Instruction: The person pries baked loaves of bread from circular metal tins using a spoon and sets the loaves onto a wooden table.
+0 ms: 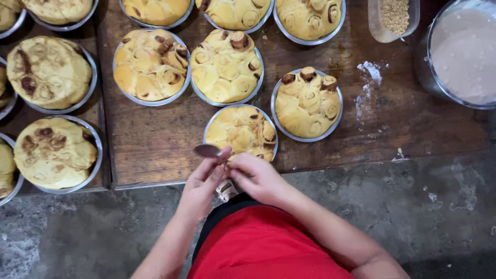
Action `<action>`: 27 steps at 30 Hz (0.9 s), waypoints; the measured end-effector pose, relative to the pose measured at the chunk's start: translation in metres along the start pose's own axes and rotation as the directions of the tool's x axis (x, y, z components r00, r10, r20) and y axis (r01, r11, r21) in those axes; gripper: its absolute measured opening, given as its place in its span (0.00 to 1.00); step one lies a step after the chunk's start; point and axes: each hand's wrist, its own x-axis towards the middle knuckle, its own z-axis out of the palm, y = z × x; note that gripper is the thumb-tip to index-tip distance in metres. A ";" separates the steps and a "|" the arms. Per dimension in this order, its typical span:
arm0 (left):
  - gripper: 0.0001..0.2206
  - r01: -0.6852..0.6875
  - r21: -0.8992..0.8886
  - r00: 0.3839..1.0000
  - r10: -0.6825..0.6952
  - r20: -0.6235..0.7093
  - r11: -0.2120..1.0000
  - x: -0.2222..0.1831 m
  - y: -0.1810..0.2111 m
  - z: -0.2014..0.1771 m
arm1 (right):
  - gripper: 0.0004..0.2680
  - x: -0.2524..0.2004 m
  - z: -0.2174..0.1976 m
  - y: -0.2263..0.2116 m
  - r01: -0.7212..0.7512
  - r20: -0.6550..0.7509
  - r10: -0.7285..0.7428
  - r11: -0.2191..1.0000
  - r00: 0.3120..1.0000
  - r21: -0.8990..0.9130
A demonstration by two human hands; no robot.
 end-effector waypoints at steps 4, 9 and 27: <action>0.24 0.139 0.256 0.990 -0.127 -0.063 0.957 0.007 -0.029 -0.080 | 0.07 -0.031 -0.012 0.016 -0.240 -0.114 0.256 0.961 0.960 0.139; 0.25 0.357 0.352 0.928 -0.286 -0.238 0.865 -0.006 -0.107 -0.139 | 0.08 -0.079 -0.066 0.077 -0.358 -0.416 0.449 0.891 0.791 0.280; 0.12 0.280 0.095 0.843 -0.197 -0.500 0.955 -0.001 -0.113 -0.040 | 0.10 0.039 -0.421 0.300 -0.695 -0.617 0.324 0.400 0.717 -0.597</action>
